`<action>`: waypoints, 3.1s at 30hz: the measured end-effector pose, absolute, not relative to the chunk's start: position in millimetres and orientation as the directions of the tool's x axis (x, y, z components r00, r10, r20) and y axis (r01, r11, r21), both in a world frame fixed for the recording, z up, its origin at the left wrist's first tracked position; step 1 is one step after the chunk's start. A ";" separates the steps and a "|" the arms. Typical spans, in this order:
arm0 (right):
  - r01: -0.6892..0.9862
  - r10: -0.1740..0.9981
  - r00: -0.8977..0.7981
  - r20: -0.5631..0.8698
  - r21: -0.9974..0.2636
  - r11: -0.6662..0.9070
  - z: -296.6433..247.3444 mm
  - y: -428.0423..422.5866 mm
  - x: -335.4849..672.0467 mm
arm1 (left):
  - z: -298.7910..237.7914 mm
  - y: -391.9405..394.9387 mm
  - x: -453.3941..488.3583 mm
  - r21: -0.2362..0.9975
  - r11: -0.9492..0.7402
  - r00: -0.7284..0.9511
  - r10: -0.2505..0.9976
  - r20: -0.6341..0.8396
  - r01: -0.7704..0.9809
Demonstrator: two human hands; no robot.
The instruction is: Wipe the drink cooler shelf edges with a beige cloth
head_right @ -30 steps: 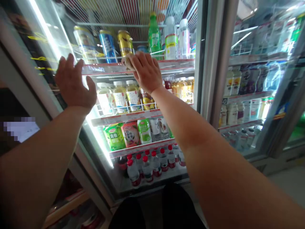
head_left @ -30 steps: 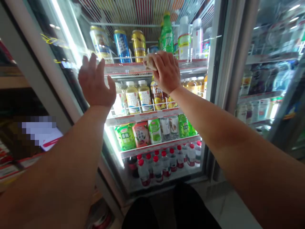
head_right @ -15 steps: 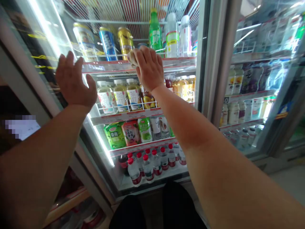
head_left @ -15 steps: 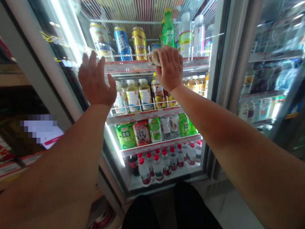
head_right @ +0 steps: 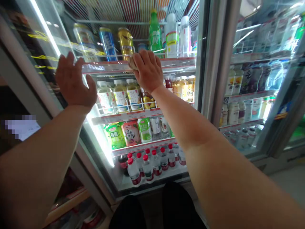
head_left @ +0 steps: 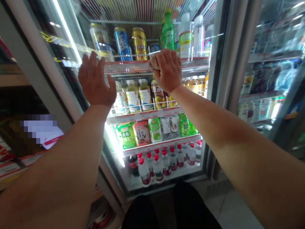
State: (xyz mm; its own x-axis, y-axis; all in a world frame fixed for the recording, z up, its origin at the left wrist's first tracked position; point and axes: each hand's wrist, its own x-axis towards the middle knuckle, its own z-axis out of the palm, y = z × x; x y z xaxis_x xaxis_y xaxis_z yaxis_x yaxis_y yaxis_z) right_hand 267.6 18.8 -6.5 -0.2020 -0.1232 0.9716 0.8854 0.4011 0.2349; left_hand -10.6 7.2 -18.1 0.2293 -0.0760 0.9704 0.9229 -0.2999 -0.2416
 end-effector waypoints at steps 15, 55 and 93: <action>0.870 -0.089 -0.301 0.949 0.312 0.381 -9.0 12.3 268.5 | -18.6 6.2 -10.8 -0.222 -0.345 0.218 -0.052 0.975 0.912; 0.886 -0.070 -0.235 0.970 0.243 0.395 -10.8 16.1 267.9 | -20.2 10.3 -14.8 -0.269 -0.273 0.255 -0.087 0.963 0.924; 0.880 -0.054 -0.268 0.962 0.268 0.392 -13.7 14.7 268.5 | -20.7 9.2 -13.7 -0.227 -0.320 0.225 -0.043 0.973 0.920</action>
